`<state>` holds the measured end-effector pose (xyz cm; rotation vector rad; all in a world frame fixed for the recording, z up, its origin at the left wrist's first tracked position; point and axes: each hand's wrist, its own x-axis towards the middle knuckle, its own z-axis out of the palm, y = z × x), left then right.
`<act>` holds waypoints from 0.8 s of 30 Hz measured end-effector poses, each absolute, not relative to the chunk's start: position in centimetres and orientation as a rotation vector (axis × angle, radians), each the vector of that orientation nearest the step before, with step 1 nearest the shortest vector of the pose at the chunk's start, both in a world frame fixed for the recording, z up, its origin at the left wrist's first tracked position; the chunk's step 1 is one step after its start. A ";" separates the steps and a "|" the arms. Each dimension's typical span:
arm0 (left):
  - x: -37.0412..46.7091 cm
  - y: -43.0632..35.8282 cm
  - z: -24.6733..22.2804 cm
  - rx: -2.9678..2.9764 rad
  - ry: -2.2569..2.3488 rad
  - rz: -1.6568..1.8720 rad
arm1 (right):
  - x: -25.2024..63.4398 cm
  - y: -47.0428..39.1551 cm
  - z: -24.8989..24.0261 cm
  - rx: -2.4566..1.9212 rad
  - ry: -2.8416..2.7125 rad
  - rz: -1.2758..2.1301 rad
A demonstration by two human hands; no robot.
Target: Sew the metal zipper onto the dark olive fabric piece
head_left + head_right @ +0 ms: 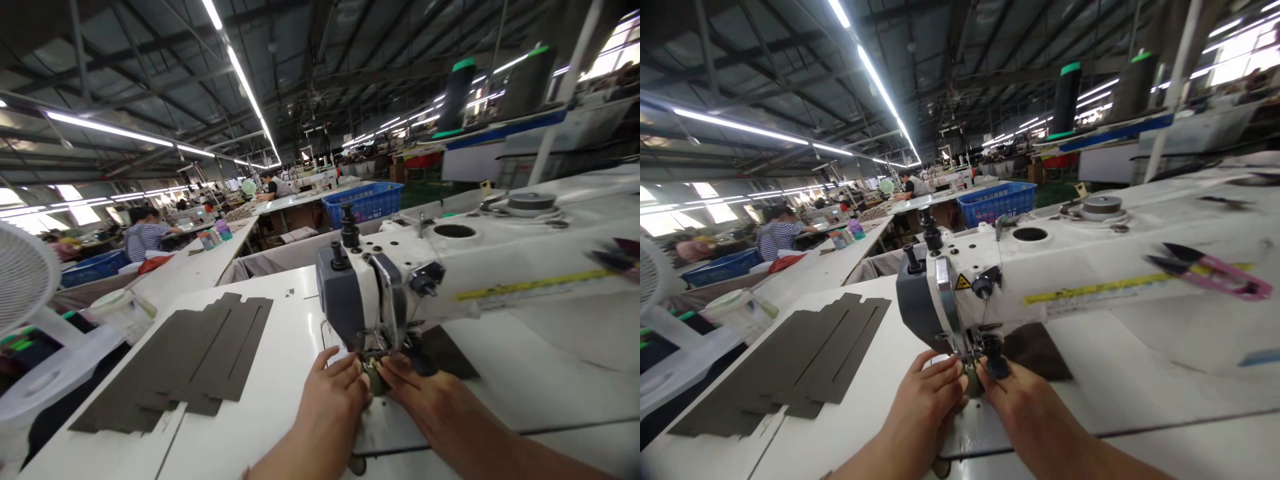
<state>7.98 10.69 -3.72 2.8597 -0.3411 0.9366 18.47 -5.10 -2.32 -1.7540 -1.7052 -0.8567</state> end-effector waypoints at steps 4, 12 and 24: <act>8.0 11.0 -3.6 2.847 -0.330 0.917 | 19.0 -5.1 -2.9 -1.770 -1.730 -0.833; 7.9 10.9 -3.2 2.787 -0.294 0.838 | 19.5 -4.7 -3.1 -1.816 -1.748 -0.778; 8.2 10.9 -2.9 2.826 -0.215 0.737 | 19.2 -4.8 -3.0 -1.842 -1.716 -0.641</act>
